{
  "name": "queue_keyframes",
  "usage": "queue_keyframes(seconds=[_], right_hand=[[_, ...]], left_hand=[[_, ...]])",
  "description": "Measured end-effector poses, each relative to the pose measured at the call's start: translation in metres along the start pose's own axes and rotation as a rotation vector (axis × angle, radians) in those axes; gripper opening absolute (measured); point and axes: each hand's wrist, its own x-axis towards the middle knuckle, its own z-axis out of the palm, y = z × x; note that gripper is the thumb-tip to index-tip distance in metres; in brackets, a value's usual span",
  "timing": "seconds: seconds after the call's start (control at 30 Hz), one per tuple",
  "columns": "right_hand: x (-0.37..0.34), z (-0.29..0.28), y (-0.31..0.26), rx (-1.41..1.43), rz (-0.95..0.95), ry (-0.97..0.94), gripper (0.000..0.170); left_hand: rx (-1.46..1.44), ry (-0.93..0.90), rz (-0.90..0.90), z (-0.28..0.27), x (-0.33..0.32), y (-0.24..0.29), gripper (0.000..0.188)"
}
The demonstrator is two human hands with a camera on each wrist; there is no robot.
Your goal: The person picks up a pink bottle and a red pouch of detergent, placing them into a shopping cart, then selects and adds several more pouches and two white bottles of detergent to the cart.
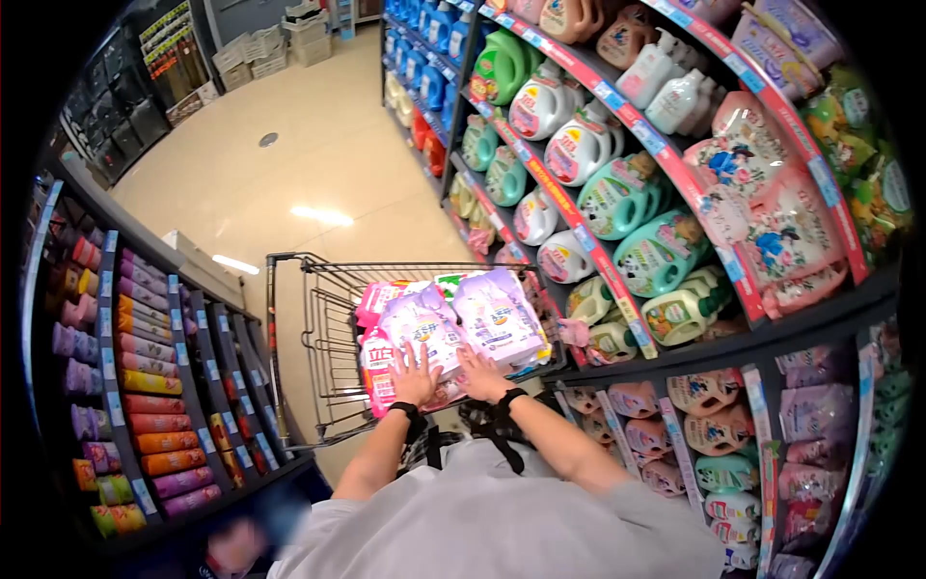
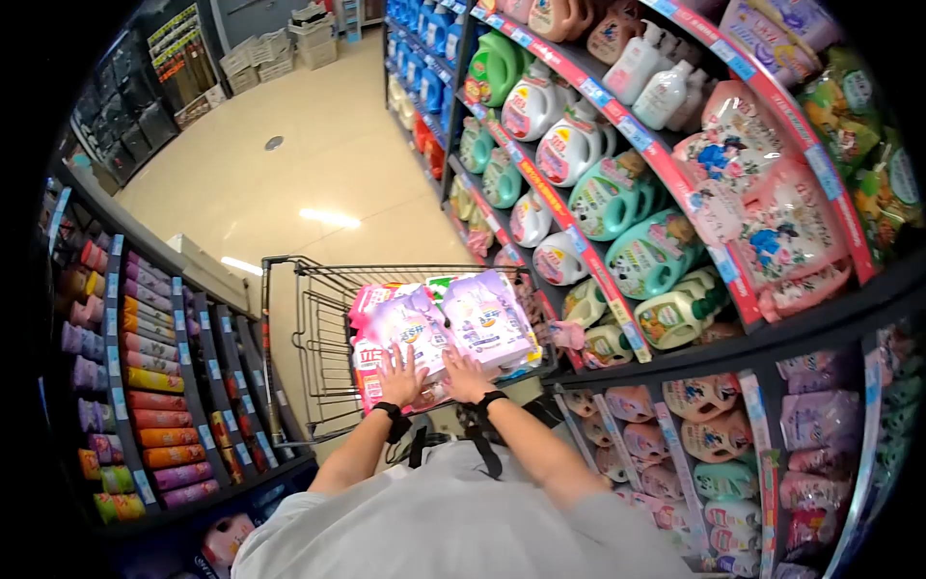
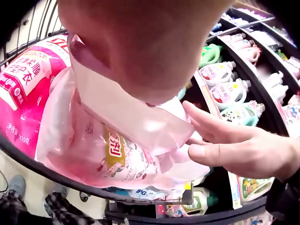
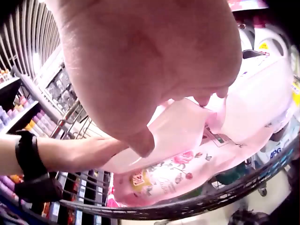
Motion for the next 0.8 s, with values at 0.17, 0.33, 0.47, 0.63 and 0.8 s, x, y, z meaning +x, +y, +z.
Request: queue_keyframes(seconds=[0.17,0.33,0.47,0.63,0.8], right_hand=[[-0.019,0.003,-0.007,0.130,0.007,0.047,0.074],[-0.055,0.018,0.021,0.443,-0.129,-0.086,0.049],[-0.094,0.052,0.058,0.551,-0.010,0.123,0.055],[-0.157,0.075,0.092,0.744,0.030,0.283,0.051],[-0.242,0.100,0.136,0.885,0.142,0.380,0.053]], left_hand=[[-0.280,-0.121,-0.016,-0.022,0.001,-0.005,0.076],[-0.321,0.065,-0.092,-0.028,-0.008,0.007,0.061],[-0.276,0.114,0.002,-0.040,-0.032,0.044,0.061],[-0.380,0.155,0.215,-0.022,-0.042,0.111,0.059],[-0.375,0.110,0.429,0.003,-0.062,0.210,0.053]])
